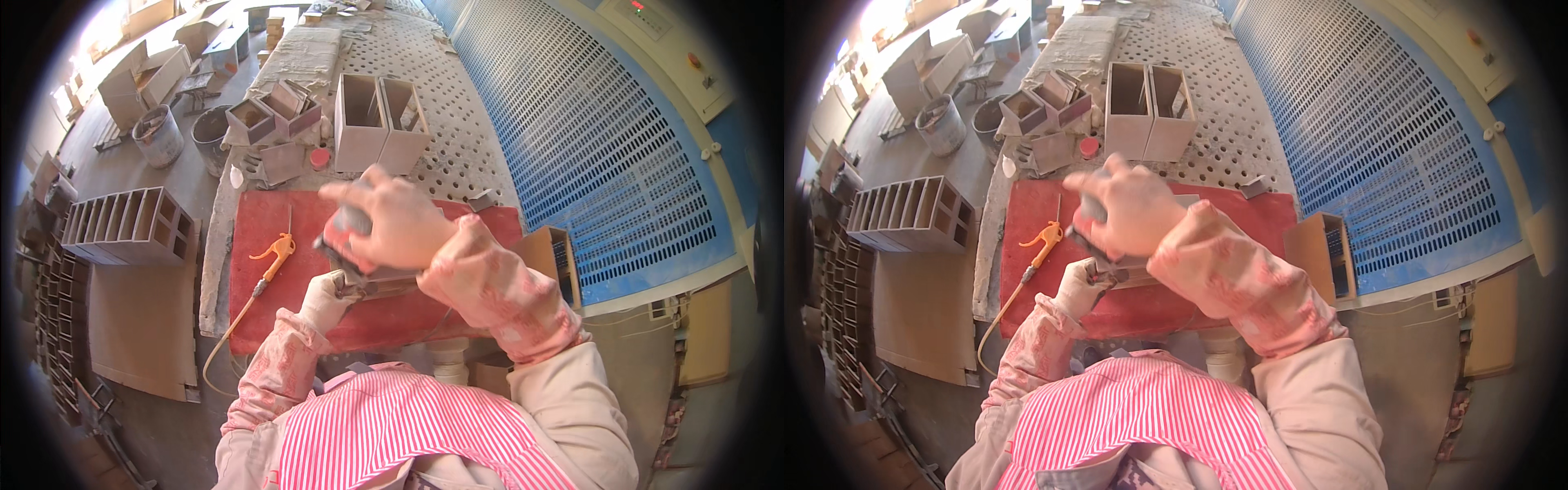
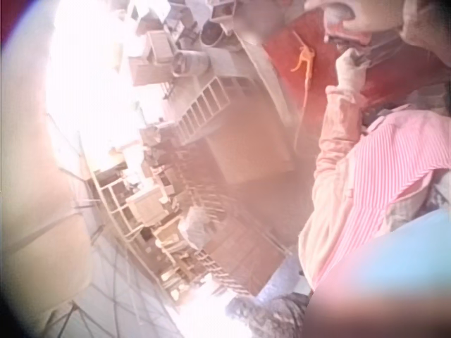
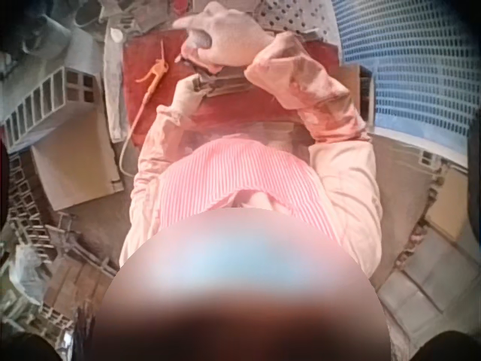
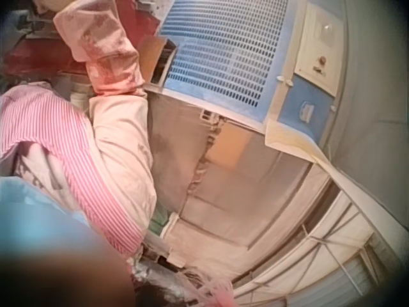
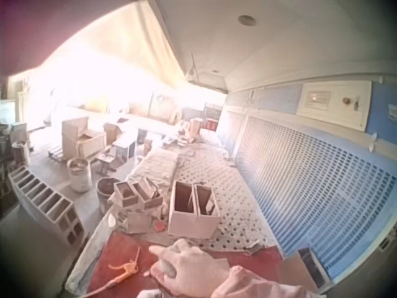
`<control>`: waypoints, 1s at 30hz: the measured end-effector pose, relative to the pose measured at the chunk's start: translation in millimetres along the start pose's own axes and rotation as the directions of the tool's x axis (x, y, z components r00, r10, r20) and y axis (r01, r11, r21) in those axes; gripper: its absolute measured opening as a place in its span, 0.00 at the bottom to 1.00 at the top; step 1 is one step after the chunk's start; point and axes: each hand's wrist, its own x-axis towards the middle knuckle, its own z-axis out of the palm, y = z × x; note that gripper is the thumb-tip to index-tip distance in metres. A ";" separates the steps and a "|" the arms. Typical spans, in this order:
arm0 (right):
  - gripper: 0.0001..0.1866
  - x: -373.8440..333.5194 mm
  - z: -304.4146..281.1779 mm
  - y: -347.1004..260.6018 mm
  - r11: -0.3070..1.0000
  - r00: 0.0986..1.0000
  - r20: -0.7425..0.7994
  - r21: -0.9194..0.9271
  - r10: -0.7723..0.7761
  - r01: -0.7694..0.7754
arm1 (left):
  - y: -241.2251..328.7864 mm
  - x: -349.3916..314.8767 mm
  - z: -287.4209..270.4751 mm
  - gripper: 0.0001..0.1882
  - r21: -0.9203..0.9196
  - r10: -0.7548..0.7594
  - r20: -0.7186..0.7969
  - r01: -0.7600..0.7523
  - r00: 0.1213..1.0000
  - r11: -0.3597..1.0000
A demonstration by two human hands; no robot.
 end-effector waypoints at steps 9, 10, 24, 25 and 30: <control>0.38 -12.0 -42.7 59.7 0.938 0.943 -0.044 -0.101 0.330 -0.333 | -12.8 -5.0 -30.6 0.20 0.158 0.068 0.033 -0.072 0.997 0.985; 0.37 -2.1 -39.4 60.4 0.963 0.966 -0.060 -0.085 0.251 -0.256 | -16.4 -4.6 -45.0 0.19 0.225 0.083 -0.024 -0.075 0.996 0.971; 0.32 -85.7 -43.4 36.2 0.975 0.978 -0.077 -0.093 0.196 -0.202 | -114.0 112.8 -143.6 0.50 0.711 -0.326 -0.686 0.694 0.651 -0.110; 0.33 -97.2 -51.4 45.6 0.967 0.964 -0.119 -0.068 0.236 -0.245 | -117.3 112.8 -150.2 0.49 0.697 -0.339 -0.693 0.711 0.636 -0.091; 0.36 -180.3 -82.9 80.6 0.922 0.873 -0.322 -0.005 0.365 -0.387 | -68.0 39.8 -172.6 0.30 0.698 0.046 -0.660 0.589 0.750 0.407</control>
